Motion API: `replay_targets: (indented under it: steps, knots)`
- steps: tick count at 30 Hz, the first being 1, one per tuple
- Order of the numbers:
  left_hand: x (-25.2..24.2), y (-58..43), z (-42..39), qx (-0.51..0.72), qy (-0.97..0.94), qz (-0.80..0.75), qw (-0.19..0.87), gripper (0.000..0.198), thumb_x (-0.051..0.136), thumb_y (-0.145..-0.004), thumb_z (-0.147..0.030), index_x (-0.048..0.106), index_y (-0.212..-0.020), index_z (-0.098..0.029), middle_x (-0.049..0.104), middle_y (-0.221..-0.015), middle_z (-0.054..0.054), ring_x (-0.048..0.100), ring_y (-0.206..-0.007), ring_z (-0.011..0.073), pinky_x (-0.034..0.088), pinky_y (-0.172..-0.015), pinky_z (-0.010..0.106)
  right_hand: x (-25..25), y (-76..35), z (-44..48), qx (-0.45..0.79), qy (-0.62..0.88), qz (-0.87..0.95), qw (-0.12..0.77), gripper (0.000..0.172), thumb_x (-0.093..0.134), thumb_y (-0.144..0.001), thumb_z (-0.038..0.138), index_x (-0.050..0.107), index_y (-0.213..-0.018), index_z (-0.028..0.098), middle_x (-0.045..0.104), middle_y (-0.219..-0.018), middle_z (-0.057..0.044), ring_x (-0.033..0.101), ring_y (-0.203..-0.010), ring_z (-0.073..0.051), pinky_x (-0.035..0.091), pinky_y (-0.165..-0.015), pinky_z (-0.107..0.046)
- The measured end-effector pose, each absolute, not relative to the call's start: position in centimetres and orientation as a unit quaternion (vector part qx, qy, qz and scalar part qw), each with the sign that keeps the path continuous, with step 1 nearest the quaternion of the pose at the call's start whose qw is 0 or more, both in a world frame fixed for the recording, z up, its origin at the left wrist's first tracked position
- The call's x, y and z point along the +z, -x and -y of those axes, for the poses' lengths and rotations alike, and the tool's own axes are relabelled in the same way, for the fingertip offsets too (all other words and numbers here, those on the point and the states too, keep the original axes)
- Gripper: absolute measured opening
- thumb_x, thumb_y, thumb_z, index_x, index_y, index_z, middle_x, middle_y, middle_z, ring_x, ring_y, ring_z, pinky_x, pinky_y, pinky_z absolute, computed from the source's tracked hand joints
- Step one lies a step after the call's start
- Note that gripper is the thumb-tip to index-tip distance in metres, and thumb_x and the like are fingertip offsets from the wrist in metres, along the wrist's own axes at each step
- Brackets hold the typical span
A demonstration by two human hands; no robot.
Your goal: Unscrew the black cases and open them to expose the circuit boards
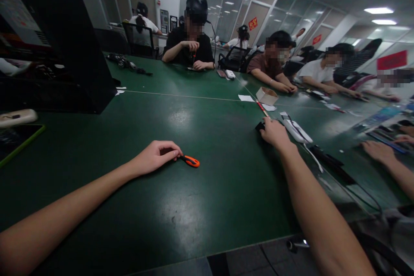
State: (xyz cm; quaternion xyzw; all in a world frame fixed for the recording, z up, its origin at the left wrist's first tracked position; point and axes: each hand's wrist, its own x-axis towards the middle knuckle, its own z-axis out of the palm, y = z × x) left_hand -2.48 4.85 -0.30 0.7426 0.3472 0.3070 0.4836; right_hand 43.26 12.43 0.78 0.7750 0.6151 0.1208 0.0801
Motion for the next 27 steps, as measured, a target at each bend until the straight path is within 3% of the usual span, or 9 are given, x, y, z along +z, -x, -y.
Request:
replay_targets:
  steps: [7,18,24,27]
  knots:
    - [-0.3,2.5,-4.7,0.302,-0.747,-0.350,0.477,0.023,0.060,-0.091,-0.032,0.075,-0.093,-0.014,0.073,-0.087,0.006,0.067,-0.080,0.0187,0.051,-0.077,0.031,-0.5,-41.5,-11.5,0.169,-0.803,-0.570,0.029,0.044,0.043,-0.098,0.035,0.054,-0.130,0.007,0.062,-0.114,-0.028,0.065,-0.103,-0.036,0.051,-0.082,-0.043]
    - [-0.4,2.5,-4.7,0.304,-0.737,-0.347,0.494,0.020,0.061,-0.091,-0.031,0.074,-0.093,-0.015,0.075,-0.091,0.007,0.068,-0.082,0.0187,0.052,-0.079,0.031,-0.8,-40.8,-11.0,0.164,-0.813,-0.559,0.008,0.049,0.036,-0.099,0.042,0.057,-0.130,0.010,0.059,-0.116,-0.028,0.065,-0.100,-0.040,0.052,-0.077,-0.050]
    - [-0.1,2.5,-4.6,0.303,-0.738,-0.348,0.493,0.022,0.061,-0.091,-0.031,0.074,-0.093,-0.014,0.074,-0.089,0.006,0.067,-0.080,0.0183,0.051,-0.078,0.031,0.4,-42.3,-10.5,0.137,-0.814,-0.563,-0.038,0.053,0.039,-0.099,0.041,0.054,-0.140,0.011,0.067,-0.119,-0.023,0.065,-0.105,-0.035,0.049,-0.085,-0.042]
    - [-0.1,2.5,-4.6,0.304,-0.736,-0.348,0.494,0.021,0.061,-0.091,-0.031,0.074,-0.092,-0.015,0.074,-0.088,0.006,0.067,-0.081,0.0186,0.051,-0.078,0.031,1.7,-43.9,-9.6,0.126,-0.805,-0.577,-0.052,0.046,0.037,-0.099,0.030,0.063,-0.132,0.009,0.071,-0.118,-0.020,0.065,-0.108,-0.030,0.047,-0.091,-0.036]
